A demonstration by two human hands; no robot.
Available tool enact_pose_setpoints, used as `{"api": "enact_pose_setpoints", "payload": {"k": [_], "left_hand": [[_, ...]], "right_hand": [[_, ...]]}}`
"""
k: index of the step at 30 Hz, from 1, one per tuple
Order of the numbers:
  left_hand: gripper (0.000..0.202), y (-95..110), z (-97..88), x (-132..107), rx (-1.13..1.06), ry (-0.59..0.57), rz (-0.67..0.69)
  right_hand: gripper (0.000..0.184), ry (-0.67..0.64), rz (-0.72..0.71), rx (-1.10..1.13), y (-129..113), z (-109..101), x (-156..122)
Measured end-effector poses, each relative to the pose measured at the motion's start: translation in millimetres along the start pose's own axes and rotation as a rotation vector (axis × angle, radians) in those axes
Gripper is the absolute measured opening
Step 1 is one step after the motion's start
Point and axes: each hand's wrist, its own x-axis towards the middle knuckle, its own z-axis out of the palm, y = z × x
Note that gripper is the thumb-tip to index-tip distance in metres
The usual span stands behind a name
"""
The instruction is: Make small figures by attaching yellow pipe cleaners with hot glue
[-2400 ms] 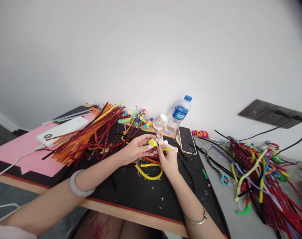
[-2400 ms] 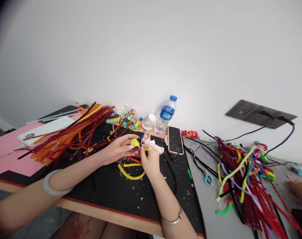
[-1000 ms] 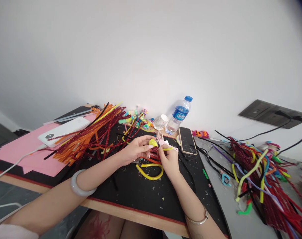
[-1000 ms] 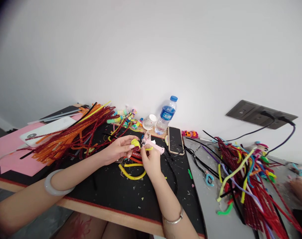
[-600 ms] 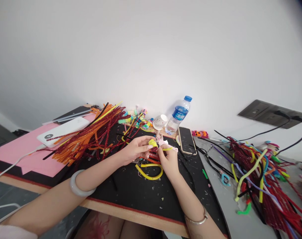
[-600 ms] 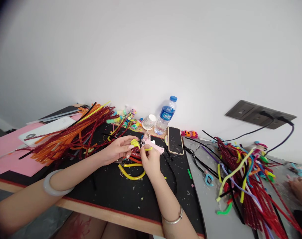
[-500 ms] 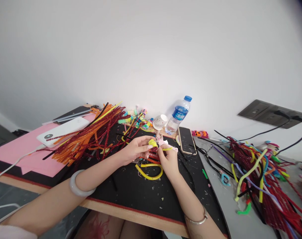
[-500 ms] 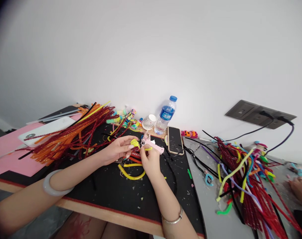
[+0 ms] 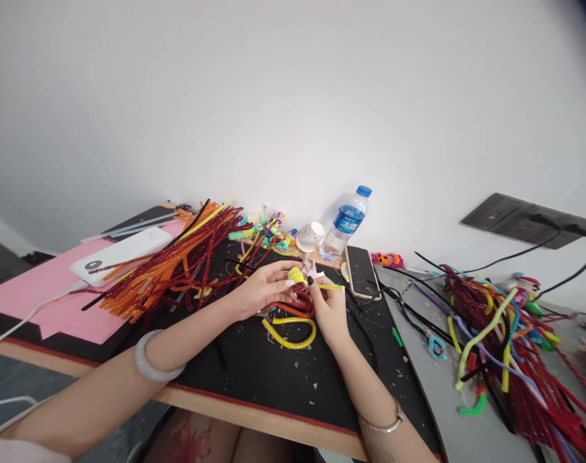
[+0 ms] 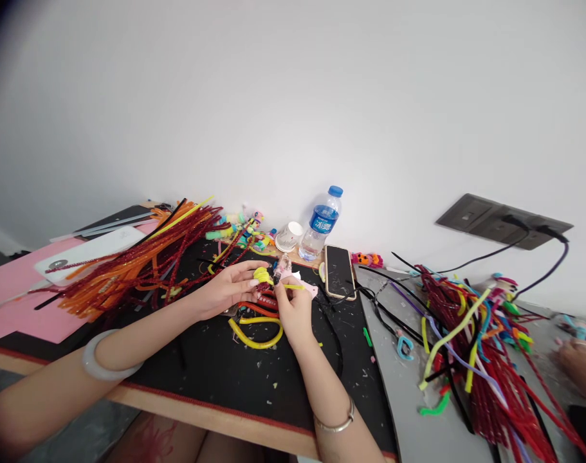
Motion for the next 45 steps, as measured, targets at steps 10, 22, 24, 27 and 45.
{"api": "enact_pose_setpoints", "payload": {"k": [10,22,24,27,45], "left_hand": [[0.038,-2.6,-2.1,1.6,-0.035,0.011,-0.013],[0.04,-7.7,-2.6,5.2,0.191,0.043,0.099],[0.039,-9.0,-4.0,5.9,0.218,0.041,0.107],[0.04,-9.4,-5.4,6.5,0.23,0.042,0.107],[0.038,-6.5,-2.4,5.4,0.208,0.033,0.094]], "right_hand": [[0.021,0.002,0.029,0.073,-2.3,1.2,-1.1],[0.02,0.027,-0.083,-0.142,-0.8,-0.2,-3.3],[0.02,0.023,-0.09,-0.151,-0.4,0.0,-3.2],[0.021,0.024,-0.096,-0.161,-1.8,0.1,-2.6],[0.018,0.032,-0.091,-0.191,-2.9,2.5,-3.6]]}}
